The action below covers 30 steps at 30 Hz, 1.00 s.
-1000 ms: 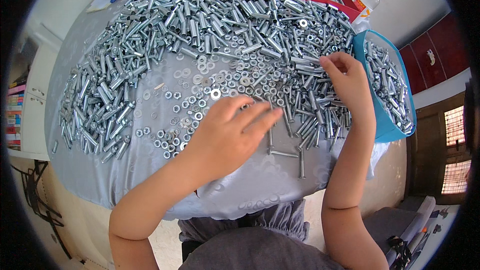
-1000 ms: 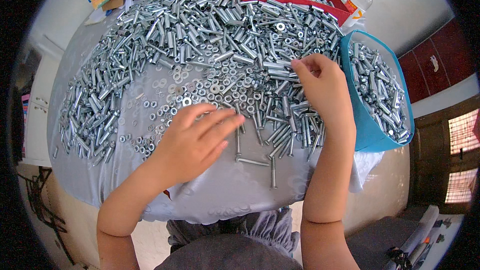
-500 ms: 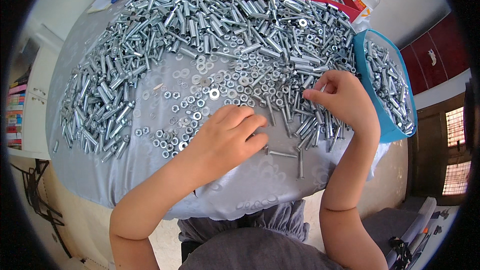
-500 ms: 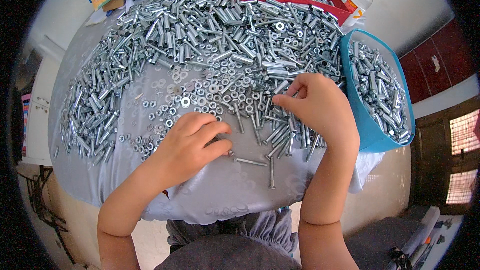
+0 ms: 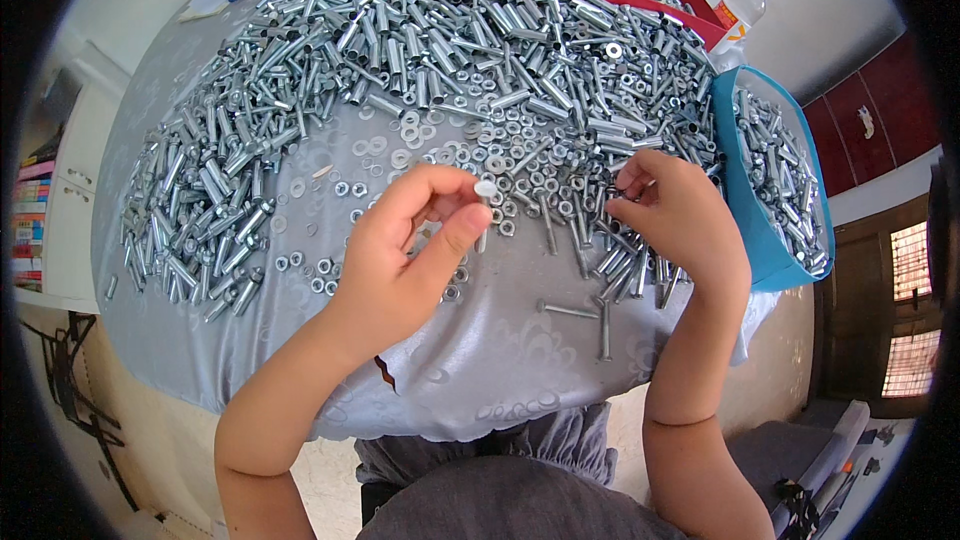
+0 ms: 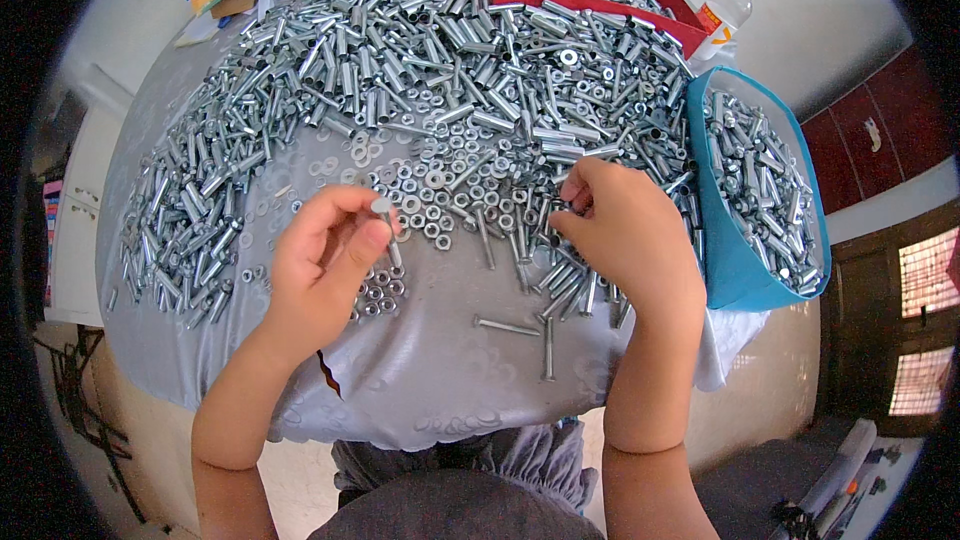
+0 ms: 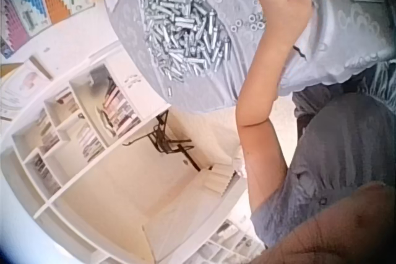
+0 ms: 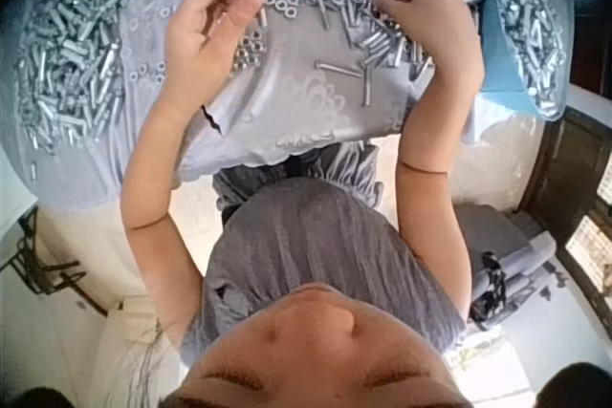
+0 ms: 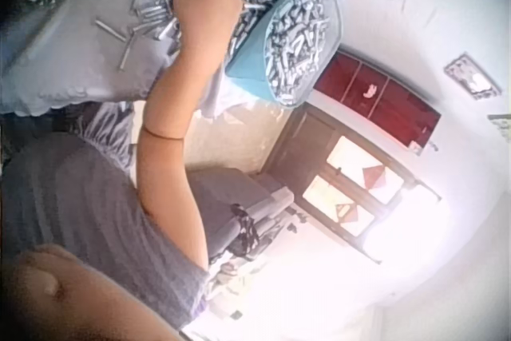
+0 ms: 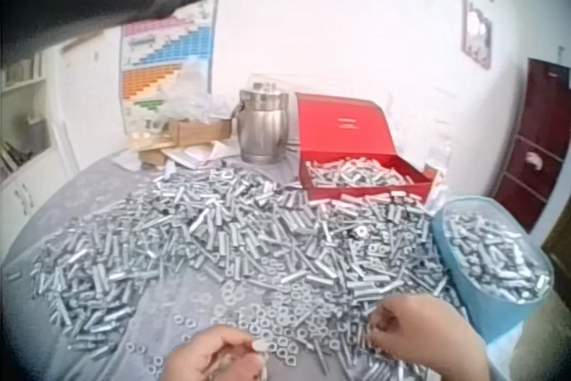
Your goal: The person sits at a table covered with a large pile of metal bolts, nuts, and washers. They repeatedly pick up a bolt, slide a washer onto the shaft, and then screw a nut onto the bolt by hand. The person continues this repetitive assembly process throughout the clip, handling the hardware one unit at a time.
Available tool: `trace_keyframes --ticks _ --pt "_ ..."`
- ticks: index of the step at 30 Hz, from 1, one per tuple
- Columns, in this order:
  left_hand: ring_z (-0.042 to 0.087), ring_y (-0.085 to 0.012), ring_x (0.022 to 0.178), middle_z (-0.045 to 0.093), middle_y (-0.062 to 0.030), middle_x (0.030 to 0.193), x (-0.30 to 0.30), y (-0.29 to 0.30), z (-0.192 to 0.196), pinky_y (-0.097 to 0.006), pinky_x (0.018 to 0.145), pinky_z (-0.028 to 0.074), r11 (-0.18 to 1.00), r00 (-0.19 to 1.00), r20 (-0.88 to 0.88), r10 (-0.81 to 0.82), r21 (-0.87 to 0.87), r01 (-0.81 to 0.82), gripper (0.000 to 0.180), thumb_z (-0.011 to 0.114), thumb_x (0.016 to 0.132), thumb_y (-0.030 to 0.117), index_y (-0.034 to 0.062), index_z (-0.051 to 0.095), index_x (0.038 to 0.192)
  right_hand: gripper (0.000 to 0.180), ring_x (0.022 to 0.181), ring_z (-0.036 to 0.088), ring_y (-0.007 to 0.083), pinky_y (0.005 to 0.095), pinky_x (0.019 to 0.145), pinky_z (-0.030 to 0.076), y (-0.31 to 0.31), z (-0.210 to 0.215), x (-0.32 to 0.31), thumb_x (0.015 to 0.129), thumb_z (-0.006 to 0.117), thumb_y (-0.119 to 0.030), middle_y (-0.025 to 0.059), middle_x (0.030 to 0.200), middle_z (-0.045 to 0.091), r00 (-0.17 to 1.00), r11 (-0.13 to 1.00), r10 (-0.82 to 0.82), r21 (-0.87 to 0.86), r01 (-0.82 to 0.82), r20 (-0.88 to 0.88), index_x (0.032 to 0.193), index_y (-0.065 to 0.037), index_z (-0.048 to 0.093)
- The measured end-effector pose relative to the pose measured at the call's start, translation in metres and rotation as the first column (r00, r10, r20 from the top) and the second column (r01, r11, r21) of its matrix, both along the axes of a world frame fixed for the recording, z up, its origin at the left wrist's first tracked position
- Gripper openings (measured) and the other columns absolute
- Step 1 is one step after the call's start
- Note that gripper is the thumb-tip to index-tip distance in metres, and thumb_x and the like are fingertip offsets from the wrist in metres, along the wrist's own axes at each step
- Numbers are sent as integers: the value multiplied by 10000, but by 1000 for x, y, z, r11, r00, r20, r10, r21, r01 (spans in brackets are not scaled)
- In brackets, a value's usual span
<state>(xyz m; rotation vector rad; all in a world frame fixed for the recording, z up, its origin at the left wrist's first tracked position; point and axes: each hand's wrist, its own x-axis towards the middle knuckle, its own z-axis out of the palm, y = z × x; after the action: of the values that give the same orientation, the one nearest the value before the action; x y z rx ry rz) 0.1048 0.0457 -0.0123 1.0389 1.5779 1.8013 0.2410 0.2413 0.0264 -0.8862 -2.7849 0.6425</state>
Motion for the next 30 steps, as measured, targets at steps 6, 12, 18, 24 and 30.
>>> trace_keyframes --ticks 6,12,18,24,30 --pt "512 -81 815 543 -38 873 -2 2 1 -217 743 413 997 997 65 30 73 -35 189 544 863 90 2 493 1022 183 620 579 239 309 584 452 0 -4 -1 652 661 -37 131 673 587 985 997 4 -74 -17 -173 801 20 572" --pt "547 -110 778 578 -65 872 -4 1 5 -222 704 429 997 997 61 38 67 -42 230 537 871 125 3 479 1056 174 702 537 60 201 617 438 -16 9 -15 751 655 -57 6 790 586 865 944 -118 -324 -54 -487 909 -10 598" --pt "593 -135 773 607 -99 916 -10 1 5 -212 686 455 991 991 98 91 93 -100 162 551 857 93 11 486 981 258 747 559 73 179 662 457 -34 7 -24 799 608 -24 25 862 575 747 703 -228 -636 -317 -624 1045 46 567" --pt "610 -153 777 613 -127 922 -14 0 4 -222 688 474 991 988 134 74 98 -88 156 558 851 79 10 483 968 240 720 577 91 197 657 479 -36 0 -29 815 593 -38 42 857 585 760 654 -228 -674 -344 -609 1037 46 567" --pt "609 -158 778 613 -133 925 -15 -1 4 -226 695 474 987 989 105 108 109 -120 153 549 854 66 11 478 977 216 728 585 106 210 669 481 -38 -2 -29 837 572 -61 60 879 599 762 587 -228 -710 -388 -606 1023 50 561"
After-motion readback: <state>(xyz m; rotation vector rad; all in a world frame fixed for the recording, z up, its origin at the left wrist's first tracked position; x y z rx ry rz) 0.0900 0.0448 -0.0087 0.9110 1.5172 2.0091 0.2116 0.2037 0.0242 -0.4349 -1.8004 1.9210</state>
